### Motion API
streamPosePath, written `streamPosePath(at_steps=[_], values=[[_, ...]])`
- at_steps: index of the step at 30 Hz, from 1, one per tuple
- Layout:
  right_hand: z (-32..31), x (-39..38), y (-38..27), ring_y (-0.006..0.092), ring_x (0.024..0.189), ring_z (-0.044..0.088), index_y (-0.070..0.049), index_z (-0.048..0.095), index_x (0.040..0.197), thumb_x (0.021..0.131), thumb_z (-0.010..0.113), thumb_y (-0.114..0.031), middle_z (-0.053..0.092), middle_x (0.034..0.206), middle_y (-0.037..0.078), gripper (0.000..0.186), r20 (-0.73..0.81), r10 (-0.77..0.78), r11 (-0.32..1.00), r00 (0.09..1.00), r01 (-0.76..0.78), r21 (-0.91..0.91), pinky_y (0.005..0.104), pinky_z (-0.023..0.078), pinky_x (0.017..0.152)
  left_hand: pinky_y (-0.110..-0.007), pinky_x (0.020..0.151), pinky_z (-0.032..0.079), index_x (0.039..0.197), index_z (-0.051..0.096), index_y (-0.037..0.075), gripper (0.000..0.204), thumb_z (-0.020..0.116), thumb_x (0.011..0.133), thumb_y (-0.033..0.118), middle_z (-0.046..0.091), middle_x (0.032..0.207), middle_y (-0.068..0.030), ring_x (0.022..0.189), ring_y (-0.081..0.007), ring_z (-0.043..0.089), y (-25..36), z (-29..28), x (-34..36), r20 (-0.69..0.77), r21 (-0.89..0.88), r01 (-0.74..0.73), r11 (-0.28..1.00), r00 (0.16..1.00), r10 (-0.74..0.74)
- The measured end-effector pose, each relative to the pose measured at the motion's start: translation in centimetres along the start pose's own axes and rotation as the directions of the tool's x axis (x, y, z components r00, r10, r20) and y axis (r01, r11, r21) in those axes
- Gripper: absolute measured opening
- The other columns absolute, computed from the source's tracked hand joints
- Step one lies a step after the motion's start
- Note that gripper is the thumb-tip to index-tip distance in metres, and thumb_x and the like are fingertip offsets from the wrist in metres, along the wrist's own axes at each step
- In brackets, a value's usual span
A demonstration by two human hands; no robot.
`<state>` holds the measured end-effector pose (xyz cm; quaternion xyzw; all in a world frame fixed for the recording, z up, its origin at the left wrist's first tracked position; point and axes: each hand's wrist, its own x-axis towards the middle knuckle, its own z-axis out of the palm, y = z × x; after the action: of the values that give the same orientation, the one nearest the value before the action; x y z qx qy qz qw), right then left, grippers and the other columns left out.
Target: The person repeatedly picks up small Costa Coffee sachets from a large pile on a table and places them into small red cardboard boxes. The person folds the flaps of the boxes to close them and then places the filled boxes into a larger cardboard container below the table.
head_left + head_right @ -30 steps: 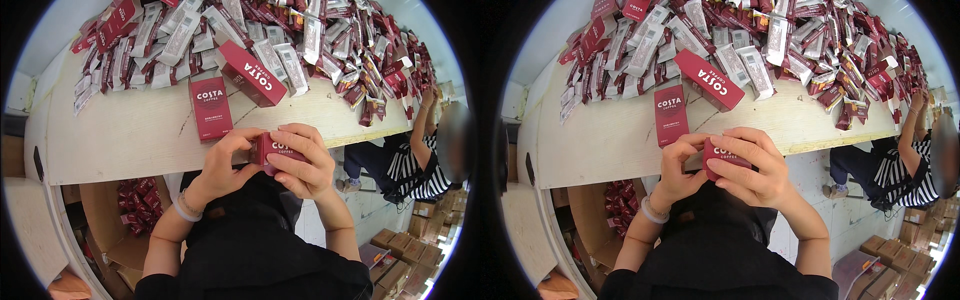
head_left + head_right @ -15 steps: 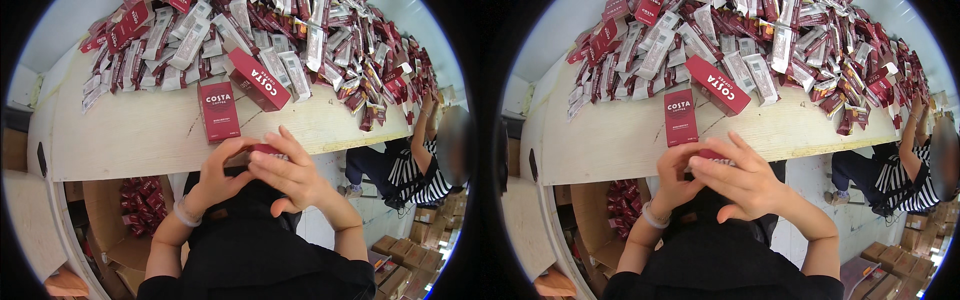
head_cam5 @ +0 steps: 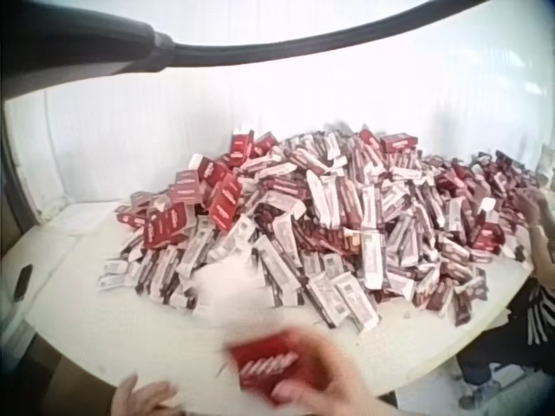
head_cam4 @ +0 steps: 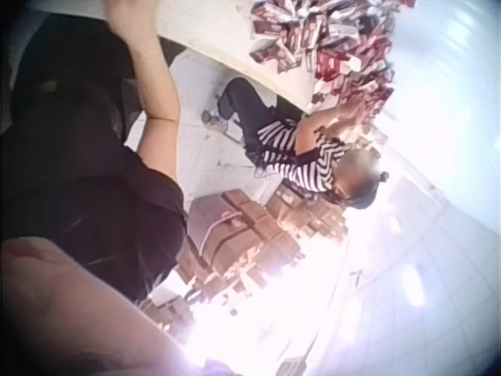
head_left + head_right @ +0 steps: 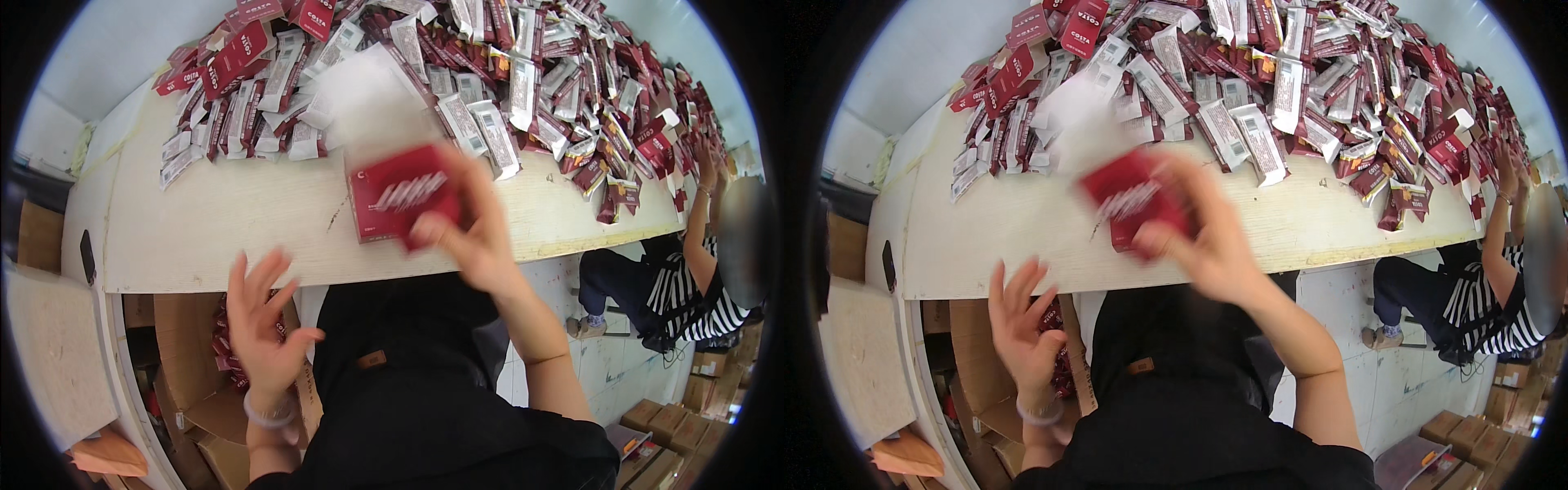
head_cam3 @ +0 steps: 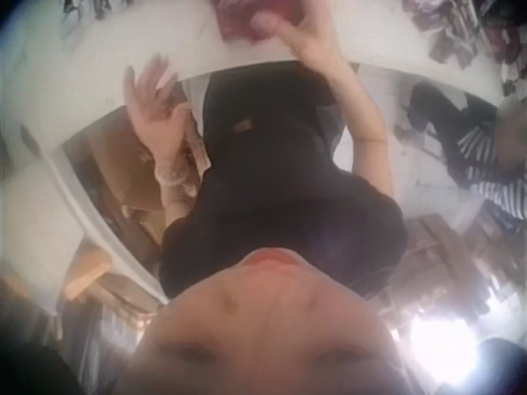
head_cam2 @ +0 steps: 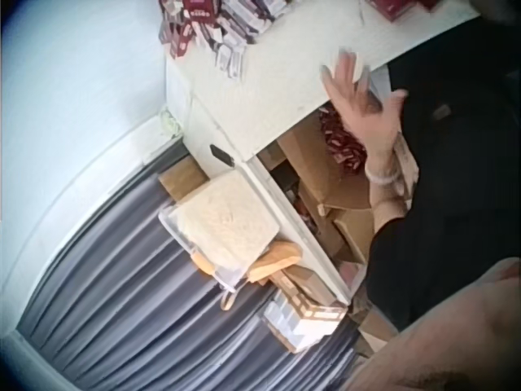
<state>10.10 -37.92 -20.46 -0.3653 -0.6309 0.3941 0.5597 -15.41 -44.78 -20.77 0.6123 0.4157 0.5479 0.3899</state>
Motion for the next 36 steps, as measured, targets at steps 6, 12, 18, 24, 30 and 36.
streamPosePath(at_steps=[6,12,18,24,30,36], values=[[-4.1,4.1,2.4,0.0381,0.109,0.054,-0.002,0.053,0.128,0.088,0.065,-0.040,0.057,0.122,0.019,0.056,-0.072,-0.201,0.422,0.977,0.020,-0.906,0.0437,0.045,0.095,-0.038,0.094,0.050,0.150,-0.002,0.004,0.104,0.070,0.076,-0.011,0.045,0.131,-0.0277,0.116,-0.0283,0.055,-0.3,3.7,3.5,-0.212,0.103,-0.158,0.982,0.961,0.177],[-5.6,7.4,6.1,0.0380,0.113,0.051,-0.023,0.031,0.149,0.075,0.077,-0.034,0.047,0.132,0.018,0.088,-0.174,0.126,0.051,0.977,-0.182,-0.982,0.0454,0.051,0.085,-0.040,0.086,0.053,0.132,0.029,0.002,0.072,0.070,0.074,-0.009,0.053,0.115,-0.0257,0.100,-0.0367,0.061,-1.4,0.1,1.1,0.072,0.549,-0.350,0.759,0.925,0.374],[-6.3,7.9,5.4,0.0311,0.100,0.057,-0.030,0.039,0.146,0.069,0.076,-0.015,0.053,0.113,0.015,0.087,-0.236,0.054,0.388,0.970,-0.238,-0.890,0.0414,0.051,0.085,-0.040,0.087,0.054,0.124,0.050,0.007,0.058,0.070,0.071,-0.008,0.054,0.111,-0.0209,0.094,-0.0344,0.061,-0.8,3.4,0.8,0.262,0.153,-0.376,0.914,0.907,0.329],[-8.2,7.1,5.9,0.0152,0.085,0.062,-0.011,0.053,0.120,0.064,0.079,0.001,0.063,0.095,0.007,0.063,-0.308,0.006,0.915,0.951,-0.129,-0.382,0.0301,0.051,0.070,-0.036,0.082,0.056,0.121,0.061,0.008,0.057,0.066,0.068,-0.013,0.049,0.115,-0.0162,0.096,-0.0302,0.060,-2.9,7.2,4.9,0.279,0.054,-0.450,0.891,0.864,0.419],[-7.7,5.0,1.2,0.0187,0.072,0.066,-0.013,0.048,0.105,0.074,0.072,0.009,0.063,0.085,0.004,0.045,-0.562,-0.046,0.926,0.826,0.247,0.287,0.0404,0.061,0.067,-0.036,0.081,0.056,0.122,0.060,0.008,0.059,0.068,0.068,-0.013,0.051,0.115,-0.0164,0.094,-0.0299,0.063,-2.8,9.3,6.3,0.261,0.030,-0.442,0.897,0.869,0.419],[-3.4,4.5,-4.6,0.0268,0.085,0.065,-0.010,0.041,0.126,0.083,0.076,-0.020,0.056,0.108,0.015,0.056,-0.301,-0.447,0.805,0.842,0.526,0.276,0.0398,0.060,0.073,-0.034,0.080,0.055,0.118,0.057,0.004,0.052,0.072,0.070,-0.009,0.058,0.117,-0.0193,0.097,-0.0311,0.064,-2.7,9.4,6.7,0.303,0.070,-0.403,0.913,0.880,0.365]])
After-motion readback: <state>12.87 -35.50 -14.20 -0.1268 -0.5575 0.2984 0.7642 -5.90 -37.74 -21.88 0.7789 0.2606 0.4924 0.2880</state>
